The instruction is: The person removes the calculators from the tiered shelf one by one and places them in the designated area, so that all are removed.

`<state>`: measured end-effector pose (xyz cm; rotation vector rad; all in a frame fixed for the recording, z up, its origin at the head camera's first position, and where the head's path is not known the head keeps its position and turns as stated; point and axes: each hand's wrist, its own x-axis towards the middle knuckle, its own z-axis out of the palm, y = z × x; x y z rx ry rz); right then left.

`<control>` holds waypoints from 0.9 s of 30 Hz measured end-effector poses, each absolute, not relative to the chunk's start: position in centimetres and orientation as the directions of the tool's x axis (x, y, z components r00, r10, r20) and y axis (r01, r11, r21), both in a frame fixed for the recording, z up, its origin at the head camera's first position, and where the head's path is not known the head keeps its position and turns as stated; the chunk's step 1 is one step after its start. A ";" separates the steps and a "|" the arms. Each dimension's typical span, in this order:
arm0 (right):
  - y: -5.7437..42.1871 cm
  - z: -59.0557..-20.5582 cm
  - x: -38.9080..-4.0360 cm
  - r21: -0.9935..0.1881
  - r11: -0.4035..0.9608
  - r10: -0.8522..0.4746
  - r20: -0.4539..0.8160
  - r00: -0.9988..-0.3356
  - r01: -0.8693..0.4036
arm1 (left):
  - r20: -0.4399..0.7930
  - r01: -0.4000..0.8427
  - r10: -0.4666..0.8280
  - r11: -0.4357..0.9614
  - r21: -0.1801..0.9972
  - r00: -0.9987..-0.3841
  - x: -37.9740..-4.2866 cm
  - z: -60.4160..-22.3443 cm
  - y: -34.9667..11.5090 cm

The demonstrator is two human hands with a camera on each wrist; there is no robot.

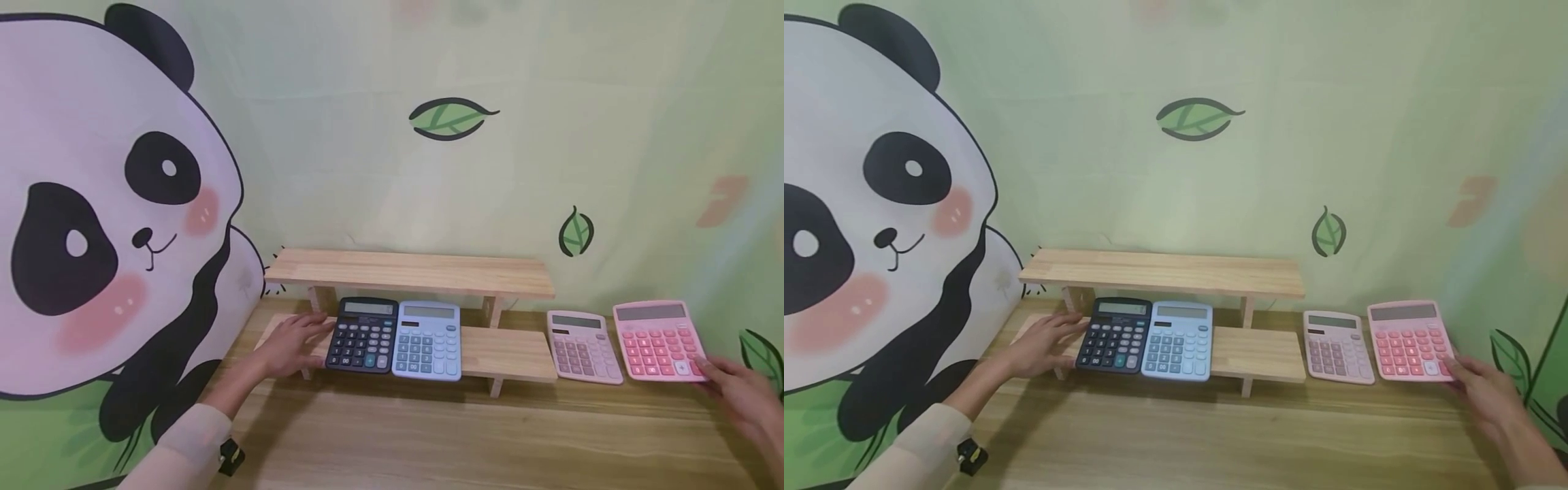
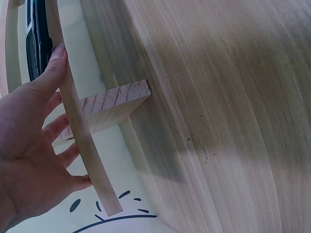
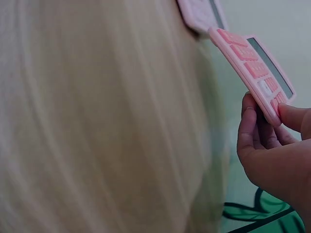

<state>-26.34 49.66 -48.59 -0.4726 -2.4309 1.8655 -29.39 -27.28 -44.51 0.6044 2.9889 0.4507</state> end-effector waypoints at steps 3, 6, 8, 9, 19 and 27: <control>49.8 -49.4 -26.5 -0.938 0.234 0.279 -0.189 -0.941 0.258 | 0.001 0.376 0.392 0.880 0.292 -0.920 -29.5 -44.5 -27.3; 49.8 -50.0 -26.7 -0.940 0.221 0.283 -0.194 -0.939 0.260 | -0.001 0.377 0.393 0.881 0.287 -0.919 -29.5 -44.6 -27.3; 49.8 -50.4 -26.9 -0.943 0.197 0.292 -0.204 -0.934 0.267 | -0.005 0.374 0.391 0.883 0.285 -0.920 -29.5 -44.6 -27.4; 49.7 -50.5 -27.0 -0.941 0.195 0.303 -0.212 -0.929 0.278 | -0.006 0.372 0.390 0.884 0.284 -0.921 -29.5 -44.7 -27.4; 49.3 -51.3 -28.0 -0.892 0.206 0.395 -0.301 -0.868 0.403 | -0.005 0.378 0.395 0.882 0.281 -0.919 -29.5 -44.4 -27.3; 49.8 -52.2 -29.1 -0.843 0.295 0.457 -0.290 -0.841 0.450 | 0.001 0.382 0.396 0.884 0.271 -0.918 -29.6 -44.4 -27.4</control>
